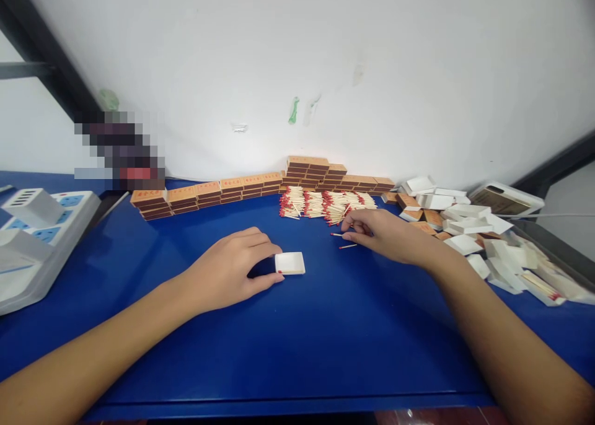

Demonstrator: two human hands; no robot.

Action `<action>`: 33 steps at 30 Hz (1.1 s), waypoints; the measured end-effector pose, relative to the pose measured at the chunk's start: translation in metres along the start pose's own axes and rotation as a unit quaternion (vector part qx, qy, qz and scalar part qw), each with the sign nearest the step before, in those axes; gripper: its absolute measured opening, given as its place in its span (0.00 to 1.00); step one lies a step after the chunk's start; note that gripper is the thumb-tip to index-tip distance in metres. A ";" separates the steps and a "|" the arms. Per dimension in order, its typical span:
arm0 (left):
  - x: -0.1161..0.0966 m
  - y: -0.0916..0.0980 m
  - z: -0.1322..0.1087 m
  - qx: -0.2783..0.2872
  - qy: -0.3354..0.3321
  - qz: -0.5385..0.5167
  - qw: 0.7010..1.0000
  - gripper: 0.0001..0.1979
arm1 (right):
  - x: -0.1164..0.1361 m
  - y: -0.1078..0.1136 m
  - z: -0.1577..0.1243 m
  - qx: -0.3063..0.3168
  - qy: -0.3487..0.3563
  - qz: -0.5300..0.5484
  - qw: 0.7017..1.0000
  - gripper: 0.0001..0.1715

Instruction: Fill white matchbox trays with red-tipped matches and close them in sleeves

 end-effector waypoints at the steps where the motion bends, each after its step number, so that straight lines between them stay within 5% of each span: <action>1: 0.000 0.000 0.000 -0.002 -0.002 0.001 1.000 0.13 | 0.000 -0.001 0.000 0.003 0.000 0.005 1.000 0.18; 22: 0.000 0.002 0.000 0.003 0.004 -0.001 1.000 0.12 | -0.009 0.010 -0.008 0.071 -0.009 0.044 0.996 0.22; 33: -0.001 0.000 0.001 -0.007 -0.003 -0.001 1.000 0.13 | 0.023 0.003 -0.009 0.049 0.004 0.036 0.998 0.16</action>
Point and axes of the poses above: each hand's wrist, its own z-axis towards the middle knuckle, its own y-axis out of the back of the hand, x = y × z, the point moved 2 cm from there along z, towards the middle knuckle, and after that the axes turned 9 degrees about -x, right-handed, at the moved point
